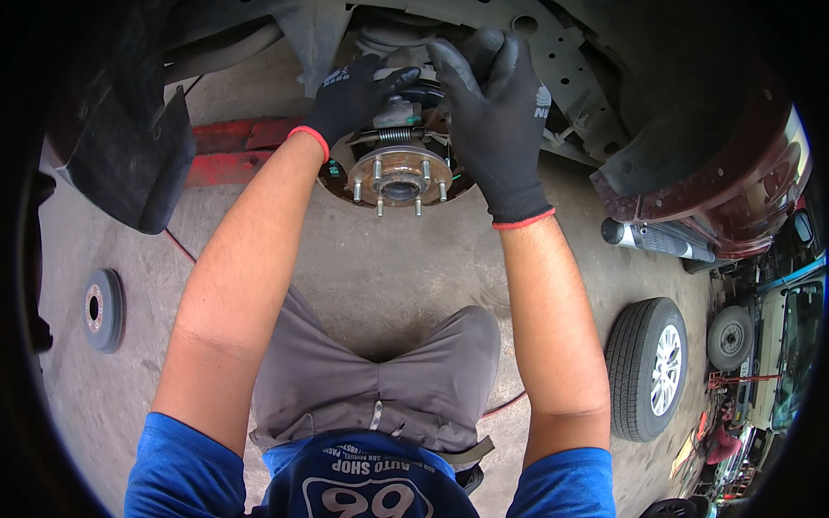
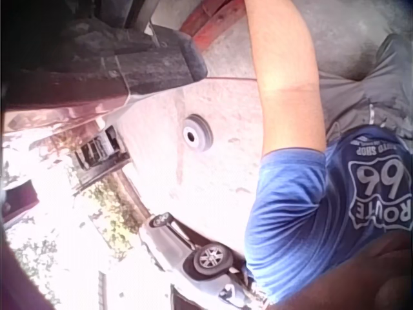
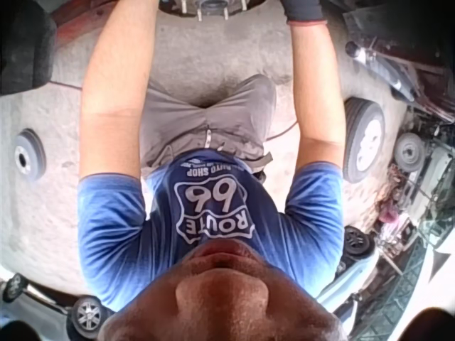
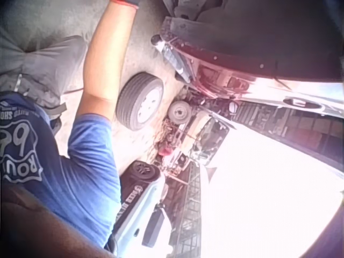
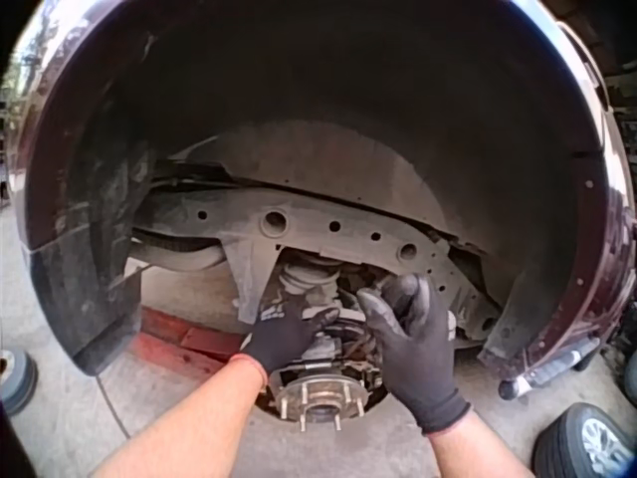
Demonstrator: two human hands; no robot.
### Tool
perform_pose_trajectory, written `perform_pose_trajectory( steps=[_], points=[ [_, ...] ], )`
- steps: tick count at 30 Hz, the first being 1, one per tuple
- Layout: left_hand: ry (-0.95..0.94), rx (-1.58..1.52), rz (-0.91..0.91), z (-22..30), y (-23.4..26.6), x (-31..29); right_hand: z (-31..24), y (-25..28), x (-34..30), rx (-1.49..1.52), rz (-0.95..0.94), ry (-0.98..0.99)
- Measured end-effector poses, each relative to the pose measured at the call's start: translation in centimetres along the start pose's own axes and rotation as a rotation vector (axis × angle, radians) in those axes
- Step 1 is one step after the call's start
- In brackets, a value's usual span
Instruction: The person cleans a brake rotor with compressed air, then cleans the brake assembly on the car hub. They install the cleaned rotor onto the hub and mount a tire onto the wheel studs.
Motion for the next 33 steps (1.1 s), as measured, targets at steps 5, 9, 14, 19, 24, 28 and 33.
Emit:
perform_pose_trajectory(
  steps=[5,9,14,19,24,28,33],
  points=[
    [0.004,-0.014,-0.018,0.0,0.0,-0.1,-0.7,0.1,1.4,-0.282,-0.044,0.108],
    [0.013,-0.012,-0.035,0.0,0.0,-0.1,-0.5,-0.2,2.3,-0.420,-0.067,0.183],
    [0.010,0.008,-0.034,0.0,0.0,0.0,-0.2,-0.9,2.8,-0.631,-0.071,0.455],
    [-0.005,-0.006,-0.023,-0.1,0.1,-0.1,0.3,-1.3,3.7,-0.460,-0.093,0.223],
    [-0.010,-0.005,-0.034,-0.1,0.2,0.0,-0.5,-1.5,3.9,-0.285,-0.024,0.216],
    [0.000,-0.009,-0.035,0.0,0.2,0.0,-0.7,-1.7,4.5,-0.307,-0.056,0.231],
    [0.026,-0.039,-0.040,0.1,0.2,-0.1,-0.1,-2.0,5.2,-0.189,-0.052,0.191]
  ],
)
Point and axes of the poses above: each hand's wrist, its own x-axis towards the middle knuckle, its own y-axis out of the back of the hand, z = x × y, the point moved 3 cm from there along x, towards the middle knuckle, and after that the axes turned 3 degrees about y, right-handed, at the moved point
